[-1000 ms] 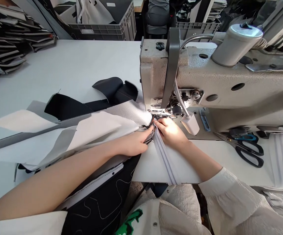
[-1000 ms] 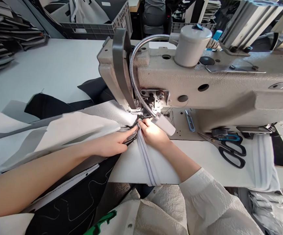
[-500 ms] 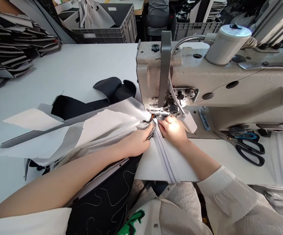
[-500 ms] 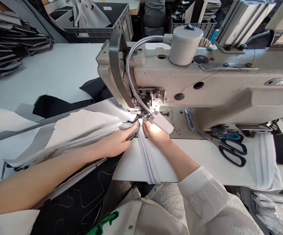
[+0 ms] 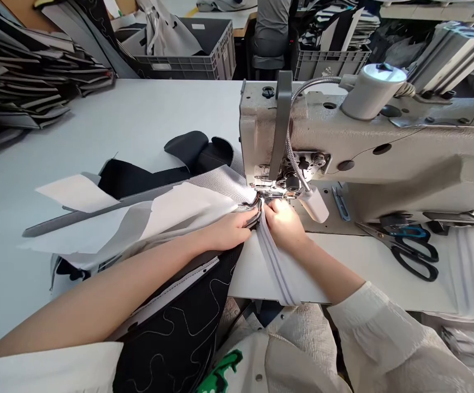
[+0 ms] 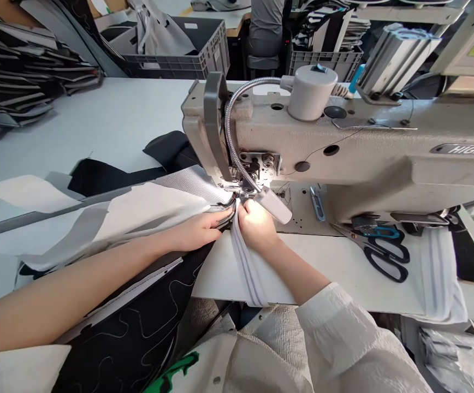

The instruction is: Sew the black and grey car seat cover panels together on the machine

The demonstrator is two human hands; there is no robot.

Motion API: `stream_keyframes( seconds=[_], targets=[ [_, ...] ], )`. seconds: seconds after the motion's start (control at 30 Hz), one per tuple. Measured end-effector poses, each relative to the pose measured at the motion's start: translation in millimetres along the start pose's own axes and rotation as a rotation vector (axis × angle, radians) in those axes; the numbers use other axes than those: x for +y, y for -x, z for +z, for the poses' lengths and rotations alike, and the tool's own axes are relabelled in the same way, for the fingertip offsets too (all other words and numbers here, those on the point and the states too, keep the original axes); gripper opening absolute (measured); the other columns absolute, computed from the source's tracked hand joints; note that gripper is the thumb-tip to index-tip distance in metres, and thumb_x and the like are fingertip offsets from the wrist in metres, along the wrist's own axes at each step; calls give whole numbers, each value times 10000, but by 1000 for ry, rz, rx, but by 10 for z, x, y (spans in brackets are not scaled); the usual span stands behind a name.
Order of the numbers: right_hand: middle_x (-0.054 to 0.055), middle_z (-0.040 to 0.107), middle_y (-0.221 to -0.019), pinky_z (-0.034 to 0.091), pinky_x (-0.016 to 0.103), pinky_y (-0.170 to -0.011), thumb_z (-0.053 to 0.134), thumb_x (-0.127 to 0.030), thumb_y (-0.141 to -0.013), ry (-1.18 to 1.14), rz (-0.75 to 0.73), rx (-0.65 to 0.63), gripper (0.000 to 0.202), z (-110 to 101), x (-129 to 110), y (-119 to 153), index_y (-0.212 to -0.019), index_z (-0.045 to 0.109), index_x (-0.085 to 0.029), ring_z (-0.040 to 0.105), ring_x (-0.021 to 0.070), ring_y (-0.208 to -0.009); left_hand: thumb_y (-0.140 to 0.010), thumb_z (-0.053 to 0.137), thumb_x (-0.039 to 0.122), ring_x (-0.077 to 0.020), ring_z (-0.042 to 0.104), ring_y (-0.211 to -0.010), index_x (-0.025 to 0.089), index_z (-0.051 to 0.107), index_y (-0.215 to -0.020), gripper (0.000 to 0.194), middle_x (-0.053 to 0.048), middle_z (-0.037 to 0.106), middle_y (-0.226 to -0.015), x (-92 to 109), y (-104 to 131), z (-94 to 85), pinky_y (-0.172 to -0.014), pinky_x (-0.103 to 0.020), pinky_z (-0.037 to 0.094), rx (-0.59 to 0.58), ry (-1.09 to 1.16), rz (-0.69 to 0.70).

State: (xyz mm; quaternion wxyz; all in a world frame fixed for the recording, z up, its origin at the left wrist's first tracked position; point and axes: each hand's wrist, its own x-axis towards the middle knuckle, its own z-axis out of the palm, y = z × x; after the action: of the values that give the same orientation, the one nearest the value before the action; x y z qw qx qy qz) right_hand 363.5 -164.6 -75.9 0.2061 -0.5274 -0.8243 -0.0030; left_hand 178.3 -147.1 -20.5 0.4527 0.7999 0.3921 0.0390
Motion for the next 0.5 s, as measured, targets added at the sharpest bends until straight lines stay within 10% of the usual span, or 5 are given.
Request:
stream_keyframes(
  seconds=[0.13,0.5],
  targets=[
    [131,598,-934,447,349,-773,418,-172,-898,-80,-25,19,340,34,-47,37,-1206,540,-92,512,235,-842,-752,405,143,-271,481,-1225,169,337,-1411,663,-92,470,-1385,104,-3,15,-1024,-364,401,-5,-179,-89],
    [92,641,-940,465,319,-796,445,-208,-913,-122,-38,95,278,23,146,-49,-1100,641,-147,570,212,-863,-816,360,187,-267,528,-1174,80,249,-1446,648,-165,521,-1317,245,-232,63,-942,-352,449,64,-356,-240]
  ],
)
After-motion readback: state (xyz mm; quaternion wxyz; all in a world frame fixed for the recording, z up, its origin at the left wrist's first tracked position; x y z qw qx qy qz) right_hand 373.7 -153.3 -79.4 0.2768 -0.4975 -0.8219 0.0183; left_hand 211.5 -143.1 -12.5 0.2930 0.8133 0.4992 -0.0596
